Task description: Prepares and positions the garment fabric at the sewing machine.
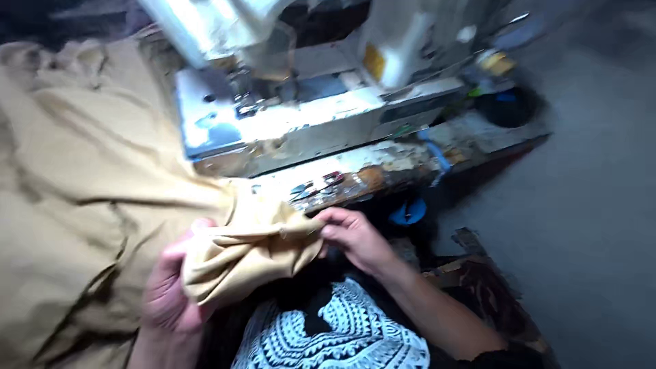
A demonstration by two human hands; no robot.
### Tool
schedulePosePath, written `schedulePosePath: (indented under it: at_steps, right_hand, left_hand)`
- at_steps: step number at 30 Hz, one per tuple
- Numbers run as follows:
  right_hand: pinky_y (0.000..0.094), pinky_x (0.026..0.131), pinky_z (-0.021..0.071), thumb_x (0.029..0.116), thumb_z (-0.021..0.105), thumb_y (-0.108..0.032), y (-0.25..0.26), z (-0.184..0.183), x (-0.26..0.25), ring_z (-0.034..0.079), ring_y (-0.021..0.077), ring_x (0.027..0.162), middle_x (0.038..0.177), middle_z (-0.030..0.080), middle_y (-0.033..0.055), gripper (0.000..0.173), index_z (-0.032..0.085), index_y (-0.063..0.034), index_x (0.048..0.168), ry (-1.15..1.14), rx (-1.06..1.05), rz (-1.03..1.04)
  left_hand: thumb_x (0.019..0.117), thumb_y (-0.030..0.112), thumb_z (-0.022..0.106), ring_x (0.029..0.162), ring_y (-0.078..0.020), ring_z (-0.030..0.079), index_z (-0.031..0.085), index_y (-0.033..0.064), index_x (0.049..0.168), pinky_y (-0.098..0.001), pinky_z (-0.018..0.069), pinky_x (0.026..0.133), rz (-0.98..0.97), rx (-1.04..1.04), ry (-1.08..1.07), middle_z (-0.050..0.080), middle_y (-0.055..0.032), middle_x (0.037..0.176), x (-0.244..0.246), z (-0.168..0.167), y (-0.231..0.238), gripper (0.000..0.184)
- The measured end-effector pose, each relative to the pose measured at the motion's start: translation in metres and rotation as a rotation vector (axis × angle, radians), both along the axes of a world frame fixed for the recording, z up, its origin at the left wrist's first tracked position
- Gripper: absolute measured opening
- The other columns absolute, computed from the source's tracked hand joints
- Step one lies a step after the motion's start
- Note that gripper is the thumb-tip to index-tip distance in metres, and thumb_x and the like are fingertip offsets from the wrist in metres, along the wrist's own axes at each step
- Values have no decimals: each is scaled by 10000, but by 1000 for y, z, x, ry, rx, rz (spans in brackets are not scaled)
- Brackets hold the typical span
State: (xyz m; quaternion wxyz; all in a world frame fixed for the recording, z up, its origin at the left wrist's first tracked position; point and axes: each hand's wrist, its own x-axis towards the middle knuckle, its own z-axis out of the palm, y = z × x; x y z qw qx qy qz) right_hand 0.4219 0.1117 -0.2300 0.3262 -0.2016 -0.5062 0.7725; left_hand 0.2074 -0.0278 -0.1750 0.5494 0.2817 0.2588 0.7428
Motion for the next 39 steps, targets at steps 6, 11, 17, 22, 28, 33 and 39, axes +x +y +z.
schedulePosePath:
  at_steps: [6, 11, 17, 22, 28, 33, 39]
  right_hand:
    - [144, 482, 460, 1014, 566, -226, 9, 13, -17, 595, 13, 568, 760, 675, -3, 181, 655, -191, 860, 142, -332, 309]
    - [136, 475, 446, 904, 651, -95, -5, -2, -11, 503, -24, 503, 682, 582, -59, 63, 617, -110, 955, -400, 508, -164]
    - [152, 481, 491, 963, 580, 12, -14, 5, -1, 555, 9, 481, 650, 651, -6, 167, 707, -96, 970, -117, -100, -27]
    - [75, 447, 409, 1062, 467, -112, -1, 19, 14, 510, -39, 491, 820, 671, 5, 223, 639, -170, 1192, 410, -696, 390]
    - [108, 534, 473, 970, 690, -149, -25, 28, 14, 562, -48, 626, 968, 697, -58, 189, 720, -235, 1136, 141, 90, 200]
    - [107, 760, 503, 953, 725, -175, -39, 18, 3, 601, -19, 829, 926, 663, 4, 170, 805, -154, 1101, -128, 970, -423]
    - [281, 975, 485, 1045, 605, -292, -30, 23, -3, 616, 119, 1081, 1050, 690, 60, 203, 756, -158, 1033, -182, 1285, -556]
  left_hand:
    - [905, 181, 674, 683, -6, 676, 752, 182, 863, -177, 572, 659, 241, -382, 377, 716, 20, 736, -14, -13, -33, 89]
    - [890, 202, 745, 716, 5, 668, 737, 225, 983, -170, 576, 703, 231, -220, 361, 703, 59, 797, -19, -13, -39, 97]
    - [918, 184, 719, 726, 5, 667, 729, 213, 1018, -160, 575, 691, 155, -151, 367, 701, 51, 835, -14, -13, -44, 104]
    - [921, 206, 715, 706, 3, 666, 730, 232, 1002, -174, 582, 669, 222, -150, 396, 701, 64, 824, -21, -9, -61, 86]
    - [868, 314, 798, 882, 42, 659, 740, 303, 1063, -132, 558, 780, 455, -123, 933, 706, 169, 985, -15, 2, -66, 204]
    - [926, 196, 749, 772, 32, 548, 778, 184, 1022, -120, 463, 704, 877, 64, 1353, 593, 97, 848, 4, -6, -62, 101]
    - [1020, 244, 616, 1152, 31, 569, 680, 210, 1006, -169, 498, 974, 853, -70, 1137, 601, 133, 1173, 1, -6, -38, 73]
